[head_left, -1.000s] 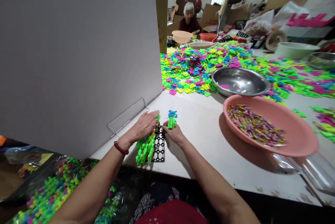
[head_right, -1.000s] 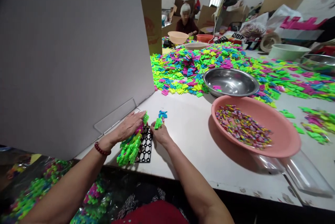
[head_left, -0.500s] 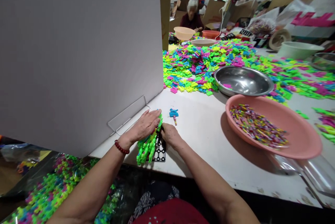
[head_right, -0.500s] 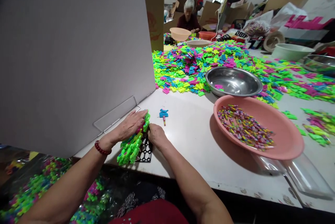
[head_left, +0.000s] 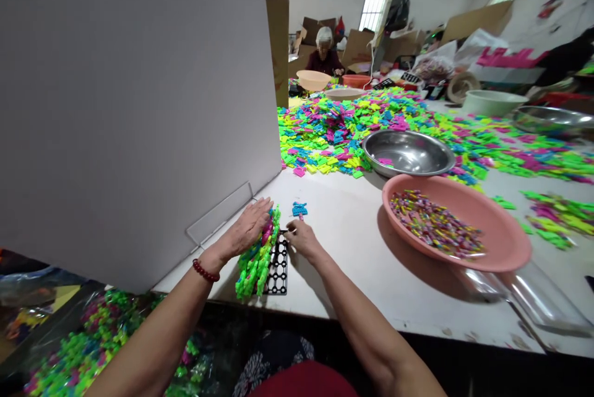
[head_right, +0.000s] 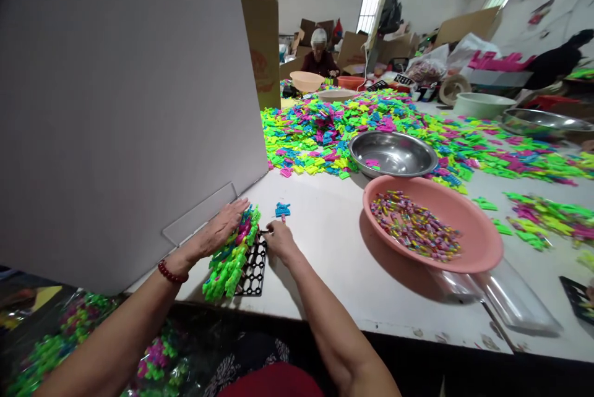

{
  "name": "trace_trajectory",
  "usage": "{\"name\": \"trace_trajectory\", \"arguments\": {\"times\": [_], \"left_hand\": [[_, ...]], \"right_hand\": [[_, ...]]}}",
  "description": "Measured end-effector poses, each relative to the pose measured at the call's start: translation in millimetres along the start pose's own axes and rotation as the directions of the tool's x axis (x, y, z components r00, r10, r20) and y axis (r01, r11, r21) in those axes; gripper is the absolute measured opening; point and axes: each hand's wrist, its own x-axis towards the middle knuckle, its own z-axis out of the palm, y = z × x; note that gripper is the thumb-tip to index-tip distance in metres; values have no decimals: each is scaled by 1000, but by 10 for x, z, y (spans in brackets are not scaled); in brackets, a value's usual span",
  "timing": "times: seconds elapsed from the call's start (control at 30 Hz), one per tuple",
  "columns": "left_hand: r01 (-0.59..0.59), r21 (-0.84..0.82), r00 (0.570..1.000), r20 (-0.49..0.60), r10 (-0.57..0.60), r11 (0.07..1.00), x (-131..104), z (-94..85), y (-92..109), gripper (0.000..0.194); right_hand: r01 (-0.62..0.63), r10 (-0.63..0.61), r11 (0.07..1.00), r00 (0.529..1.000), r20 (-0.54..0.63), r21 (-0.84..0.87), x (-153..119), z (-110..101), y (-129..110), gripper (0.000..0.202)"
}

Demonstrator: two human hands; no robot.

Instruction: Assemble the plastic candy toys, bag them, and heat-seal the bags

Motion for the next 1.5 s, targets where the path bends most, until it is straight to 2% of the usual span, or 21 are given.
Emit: {"name": "trace_trajectory", "arguments": {"times": [0.13, 0.23, 0.33, 0.5, 0.67, 0.8, 0.97, 1.2, 1.5], "left_hand": [[-7, -19, 997, -76, 5, 1000, -107, -11, -15, 67], [-12, 7, 998, -60, 13, 1000, -202, -12, 59, 64], [-27, 33, 998, -49, 28, 999, -309, -18, 152, 59], [-80, 8, 996, -40, 80, 997, -431, 5, 225, 55], [-117, 0, 992, 41, 117, 993, -410, 53, 243, 53], [-99, 29, 995, 34, 98, 995, -373, 85, 258, 52], [-88, 43, 996, 21, 87, 995, -377, 117, 259, 52], [-91, 31, 996, 21, 90, 995, -383, 114, 252, 53], [-133, 33, 986, 110, 129, 991, -385, 58, 232, 52]], "right_hand": [[-177, 177, 984, 974, -142, 11, 176, -196, 190, 33], [-228, 230, 973, 963, -143, 35, 276, -282, 268, 18], [-226, 239, 969, 961, -140, 102, 237, -305, 322, 9], [-190, 222, 926, 973, -66, 327, -93, -145, 343, 20], [-66, 73, 891, 997, 2, 449, -381, 169, 134, 18], [50, -45, 921, 999, -22, 386, -480, 302, -30, 15], [139, -136, 967, 990, -28, 213, -521, 315, -98, 17], [172, -173, 985, 985, 23, 20, -478, 292, -132, 14], [199, -195, 978, 978, 73, -57, -445, 264, -177, 16]]}}
